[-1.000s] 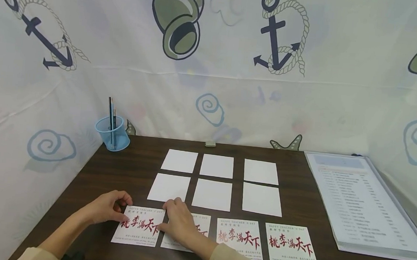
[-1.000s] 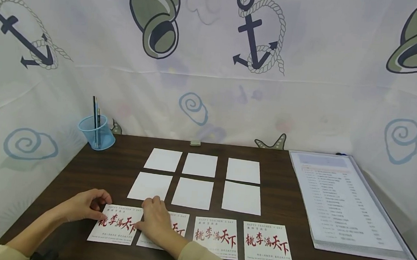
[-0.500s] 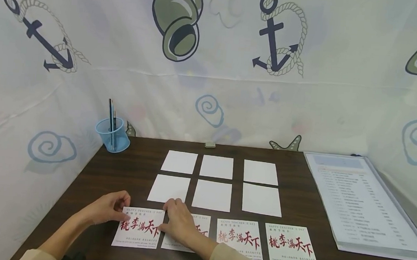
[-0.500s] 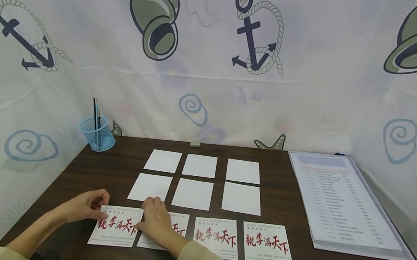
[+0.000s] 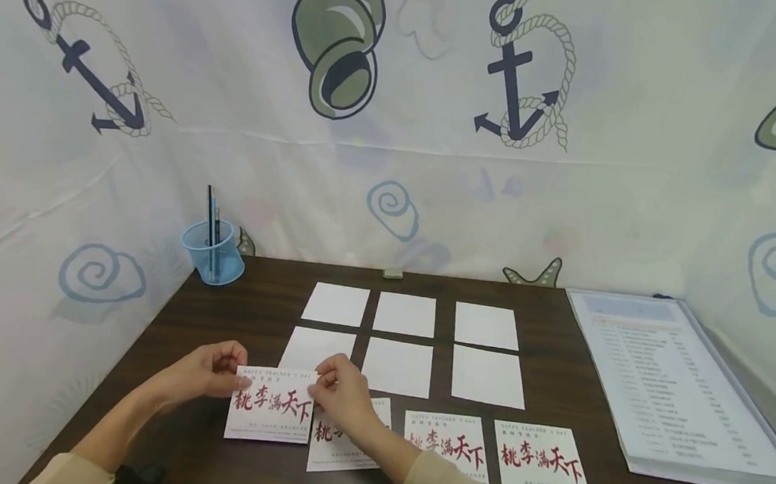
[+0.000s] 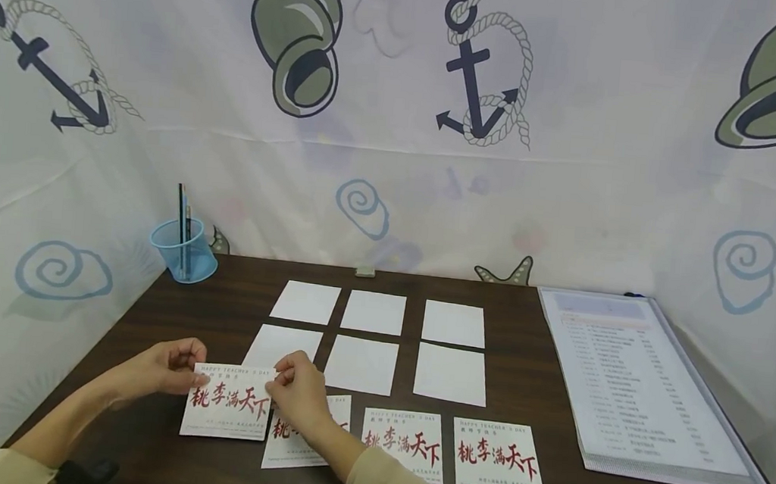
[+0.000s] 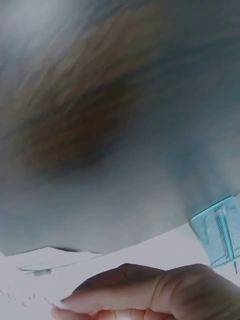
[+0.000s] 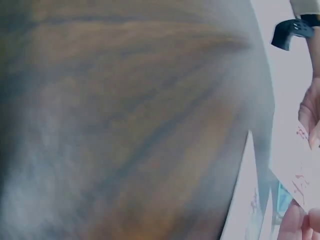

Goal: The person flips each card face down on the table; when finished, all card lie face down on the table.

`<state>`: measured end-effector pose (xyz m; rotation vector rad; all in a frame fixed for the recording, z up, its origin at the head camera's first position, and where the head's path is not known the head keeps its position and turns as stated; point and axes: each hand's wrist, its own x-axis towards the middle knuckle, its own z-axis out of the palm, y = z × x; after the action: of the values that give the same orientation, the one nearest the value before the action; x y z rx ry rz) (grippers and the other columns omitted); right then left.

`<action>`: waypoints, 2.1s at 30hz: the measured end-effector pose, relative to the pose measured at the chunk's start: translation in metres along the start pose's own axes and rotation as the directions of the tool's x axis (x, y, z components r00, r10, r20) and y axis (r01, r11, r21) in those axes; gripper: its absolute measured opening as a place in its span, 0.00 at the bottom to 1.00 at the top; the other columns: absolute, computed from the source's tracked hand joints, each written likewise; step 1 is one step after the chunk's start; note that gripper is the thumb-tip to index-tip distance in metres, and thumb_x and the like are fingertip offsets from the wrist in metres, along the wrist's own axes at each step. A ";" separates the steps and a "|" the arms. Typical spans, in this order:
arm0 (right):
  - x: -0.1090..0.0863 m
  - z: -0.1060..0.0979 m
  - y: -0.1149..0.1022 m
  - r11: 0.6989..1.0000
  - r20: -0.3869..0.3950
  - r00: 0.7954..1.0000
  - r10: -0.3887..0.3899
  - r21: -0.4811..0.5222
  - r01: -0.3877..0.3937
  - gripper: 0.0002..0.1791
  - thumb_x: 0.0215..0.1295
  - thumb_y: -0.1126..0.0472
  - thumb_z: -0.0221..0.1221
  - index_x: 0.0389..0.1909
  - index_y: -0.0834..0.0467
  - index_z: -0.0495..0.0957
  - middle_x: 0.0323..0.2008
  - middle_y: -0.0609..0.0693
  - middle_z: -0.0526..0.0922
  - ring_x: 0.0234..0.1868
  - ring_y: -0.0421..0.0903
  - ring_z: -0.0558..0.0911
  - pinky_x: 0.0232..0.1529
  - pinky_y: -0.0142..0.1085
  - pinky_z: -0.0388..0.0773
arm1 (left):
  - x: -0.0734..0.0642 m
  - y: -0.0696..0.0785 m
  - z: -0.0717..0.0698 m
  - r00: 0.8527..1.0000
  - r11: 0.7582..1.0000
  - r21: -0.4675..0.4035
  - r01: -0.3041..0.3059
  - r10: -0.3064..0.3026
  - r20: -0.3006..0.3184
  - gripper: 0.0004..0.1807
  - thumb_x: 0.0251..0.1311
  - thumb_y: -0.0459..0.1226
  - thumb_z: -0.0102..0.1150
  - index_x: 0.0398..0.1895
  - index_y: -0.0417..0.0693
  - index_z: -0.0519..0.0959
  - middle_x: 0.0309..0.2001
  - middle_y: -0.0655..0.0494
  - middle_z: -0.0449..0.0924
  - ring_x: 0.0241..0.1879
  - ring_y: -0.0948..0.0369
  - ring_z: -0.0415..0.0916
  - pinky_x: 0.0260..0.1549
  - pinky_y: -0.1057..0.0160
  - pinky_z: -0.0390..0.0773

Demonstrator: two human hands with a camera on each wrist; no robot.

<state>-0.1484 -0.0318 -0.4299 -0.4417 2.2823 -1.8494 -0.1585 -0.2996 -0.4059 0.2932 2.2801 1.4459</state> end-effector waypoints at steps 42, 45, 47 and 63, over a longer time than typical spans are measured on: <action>0.012 -0.074 0.013 0.861 -0.088 0.946 0.310 0.447 -0.241 0.08 0.63 0.70 0.56 0.43 0.62 0.72 0.28 0.48 0.75 0.26 0.40 0.75 0.27 0.29 0.73 | 0.058 0.046 0.057 0.994 0.895 -0.435 -0.097 0.063 -0.093 0.14 0.63 0.36 0.56 0.51 0.47 0.73 0.44 0.57 0.79 0.41 0.59 0.80 0.42 0.60 0.80; 0.012 -0.076 0.013 0.870 -0.112 0.945 0.308 0.435 -0.232 0.09 0.63 0.69 0.56 0.44 0.62 0.72 0.29 0.48 0.76 0.26 0.40 0.75 0.28 0.29 0.73 | 0.059 0.047 0.059 0.993 0.899 -0.426 -0.096 0.056 -0.106 0.16 0.63 0.37 0.57 0.53 0.44 0.72 0.45 0.57 0.79 0.41 0.58 0.80 0.43 0.59 0.80; 0.013 -0.078 0.012 0.878 -0.126 0.943 0.309 0.420 -0.232 0.10 0.64 0.68 0.56 0.46 0.62 0.73 0.30 0.48 0.77 0.28 0.41 0.75 0.29 0.29 0.73 | 0.060 0.049 0.061 0.990 0.906 -0.414 -0.089 0.036 -0.135 0.18 0.62 0.37 0.58 0.54 0.42 0.71 0.45 0.56 0.79 0.41 0.57 0.80 0.44 0.59 0.80; 0.004 -0.068 -0.013 0.991 -0.277 0.953 -0.124 0.017 0.134 0.09 0.59 0.65 0.62 0.40 0.64 0.78 0.32 0.54 0.79 0.31 0.40 0.73 0.32 0.25 0.70 | 0.071 0.071 0.077 0.907 0.958 -0.275 -0.086 -0.039 -0.420 0.17 0.59 0.31 0.59 0.50 0.32 0.72 0.31 0.56 0.75 0.29 0.64 0.77 0.30 0.67 0.81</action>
<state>-0.1719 0.0275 -0.4025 -0.3551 2.4421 -2.1318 -0.1894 -0.1783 -0.3869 -0.0958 2.3374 1.9870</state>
